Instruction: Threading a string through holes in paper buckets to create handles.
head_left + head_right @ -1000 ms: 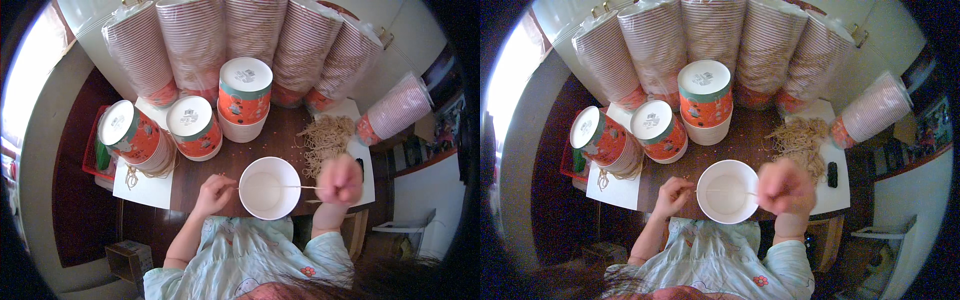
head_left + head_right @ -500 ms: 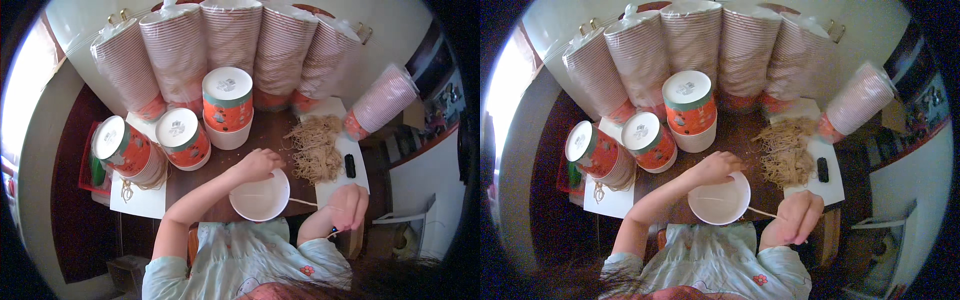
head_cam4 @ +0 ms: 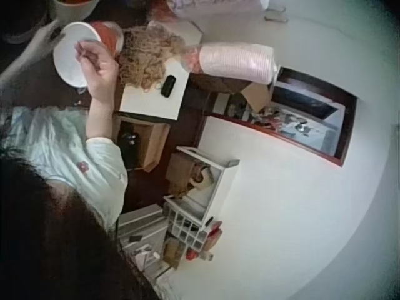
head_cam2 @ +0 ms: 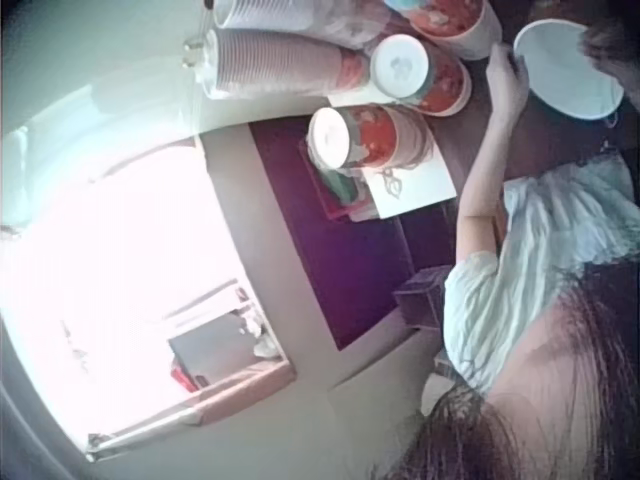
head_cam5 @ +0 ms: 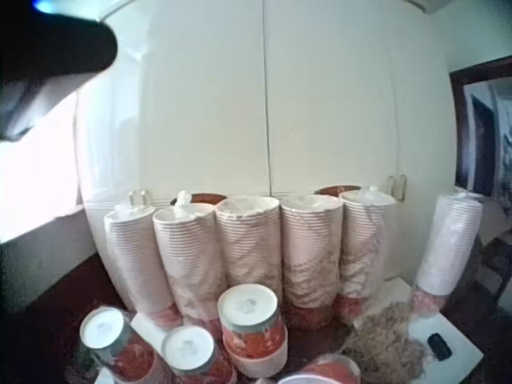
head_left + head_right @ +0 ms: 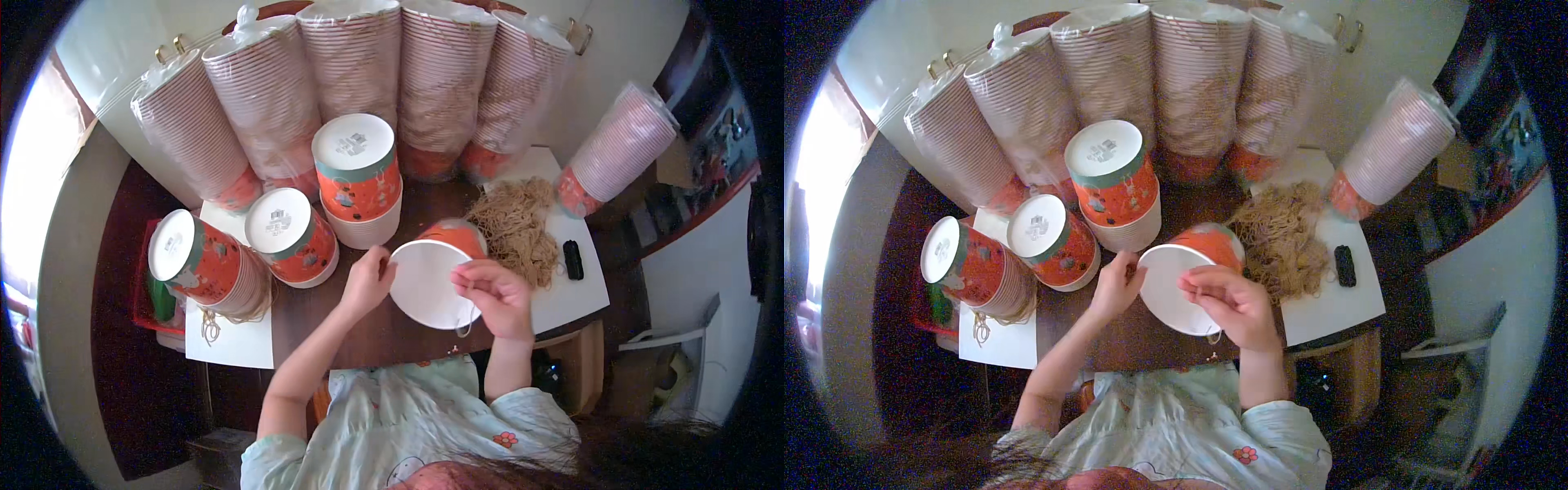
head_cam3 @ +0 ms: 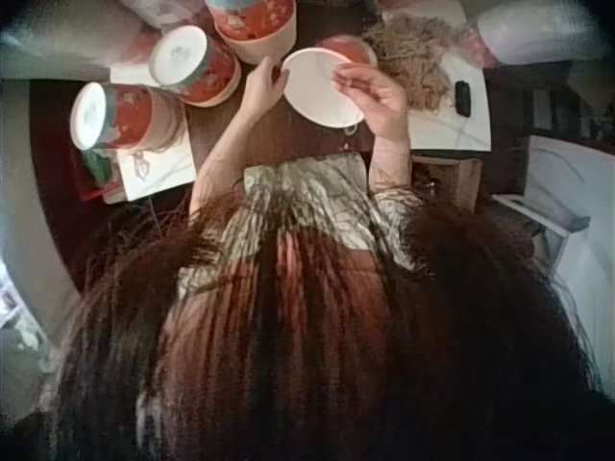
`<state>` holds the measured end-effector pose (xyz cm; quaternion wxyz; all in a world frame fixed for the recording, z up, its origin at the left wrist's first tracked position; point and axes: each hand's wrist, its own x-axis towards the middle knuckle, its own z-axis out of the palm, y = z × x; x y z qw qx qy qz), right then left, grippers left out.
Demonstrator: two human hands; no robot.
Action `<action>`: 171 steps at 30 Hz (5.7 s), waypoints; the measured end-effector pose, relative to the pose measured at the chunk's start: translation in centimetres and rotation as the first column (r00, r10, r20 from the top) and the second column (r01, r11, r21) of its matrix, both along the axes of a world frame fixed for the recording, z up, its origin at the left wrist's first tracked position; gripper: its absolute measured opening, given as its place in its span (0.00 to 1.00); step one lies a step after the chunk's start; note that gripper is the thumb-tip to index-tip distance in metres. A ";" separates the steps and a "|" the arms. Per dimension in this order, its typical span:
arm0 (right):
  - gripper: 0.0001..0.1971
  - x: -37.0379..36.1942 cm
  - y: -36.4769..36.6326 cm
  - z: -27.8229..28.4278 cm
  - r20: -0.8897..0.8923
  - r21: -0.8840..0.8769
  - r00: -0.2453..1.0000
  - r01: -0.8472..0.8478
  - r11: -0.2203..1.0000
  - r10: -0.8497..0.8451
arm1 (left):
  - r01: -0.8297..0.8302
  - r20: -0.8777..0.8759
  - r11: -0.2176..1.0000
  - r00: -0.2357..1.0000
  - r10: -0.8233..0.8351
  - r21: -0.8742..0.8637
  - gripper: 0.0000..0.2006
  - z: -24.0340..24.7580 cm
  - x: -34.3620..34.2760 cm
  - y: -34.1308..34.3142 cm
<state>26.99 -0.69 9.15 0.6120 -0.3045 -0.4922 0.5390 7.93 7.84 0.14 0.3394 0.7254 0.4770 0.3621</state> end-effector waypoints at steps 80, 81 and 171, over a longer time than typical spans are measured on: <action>0.12 -11.2 3.1 -17.1 0.688 0.151 0.698 0.130 0.980 -0.199 | -0.139 0.425 0.934 0.861 0.278 -0.330 0.14 -12.1 -1.9 -7.5; 0.11 -11.2 3.1 -17.0 0.686 0.144 0.704 0.119 0.982 -0.186 | -0.140 0.425 0.934 0.861 0.279 -0.330 0.14 -12.0 -1.9 -7.6; 0.15 -6.9 -0.5 -6.8 0.994 0.113 0.021 -0.168 0.979 -0.111 | 0.295 0.901 0.865 0.286 0.326 -0.406 0.02 -3.8 -7.0 -9.4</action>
